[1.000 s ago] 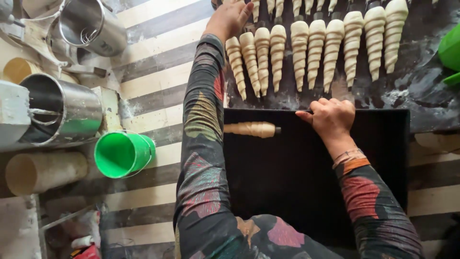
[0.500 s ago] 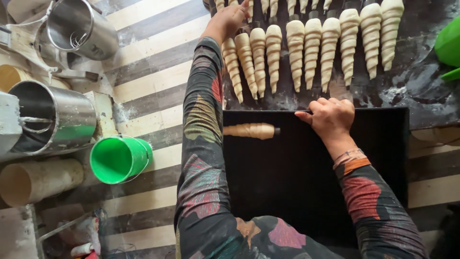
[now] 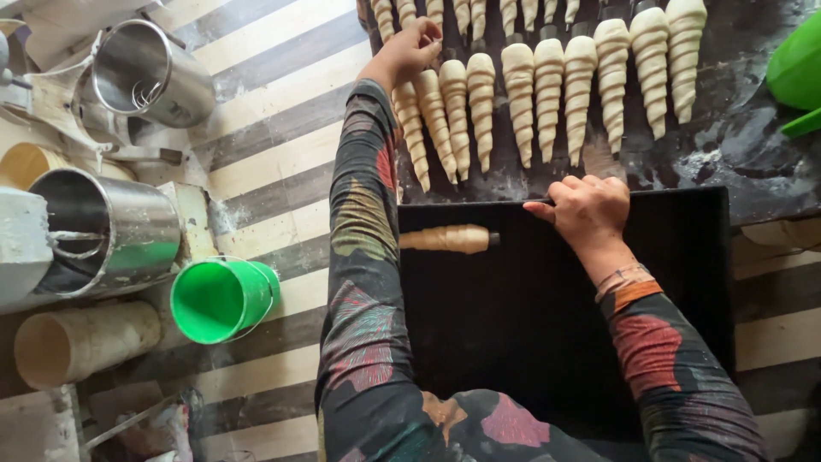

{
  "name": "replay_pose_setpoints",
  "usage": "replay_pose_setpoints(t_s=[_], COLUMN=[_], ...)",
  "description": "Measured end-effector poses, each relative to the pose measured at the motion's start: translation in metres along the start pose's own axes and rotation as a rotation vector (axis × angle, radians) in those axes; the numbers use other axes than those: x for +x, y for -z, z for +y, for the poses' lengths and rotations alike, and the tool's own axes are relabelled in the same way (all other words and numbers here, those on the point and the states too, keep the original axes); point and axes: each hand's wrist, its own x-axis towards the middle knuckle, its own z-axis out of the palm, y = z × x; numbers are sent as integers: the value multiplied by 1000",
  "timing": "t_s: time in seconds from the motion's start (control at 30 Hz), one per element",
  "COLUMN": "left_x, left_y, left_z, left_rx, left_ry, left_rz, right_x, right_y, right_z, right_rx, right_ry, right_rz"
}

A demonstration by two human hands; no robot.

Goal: The person picks up spiral-shaped dough pieces from the floured work table one at a time and arranges them in rows on a black baking tray, repositioning them to fit. When the tray is filled, the person carries it away and returns with an empty tray to continue filling.

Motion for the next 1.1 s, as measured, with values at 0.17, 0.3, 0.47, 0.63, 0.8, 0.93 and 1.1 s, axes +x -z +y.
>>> replay_pose_setpoints(t_s=[0.17, 0.3, 0.47, 0.63, 0.8, 0.93, 1.1], left_x=[10, -1, -7, -4, 6, -8, -38], left_y=[-1, 1, 4, 3, -3, 5, 20], left_z=[-8, 24, 69, 69, 35, 30, 69], left_rx=[-94, 57, 315, 320, 162, 303, 633], left_ry=[-20, -17, 162, 274, 188, 68, 121], left_rz=[-164, -130, -111, -111, -92, 57, 260], right_x=[2, 4, 3, 4, 5, 5, 3], right_y=[5, 7, 6, 6, 10, 10, 6], right_z=[-3, -3, -3, -3, -4, -6, -4], right_rx=[7, -2, -1, -1, 17, 10, 0], right_ry=[-9, -15, -21, -16, -17, -18, -26], right_rz=[18, 16, 16, 14, 25, 33, 16])
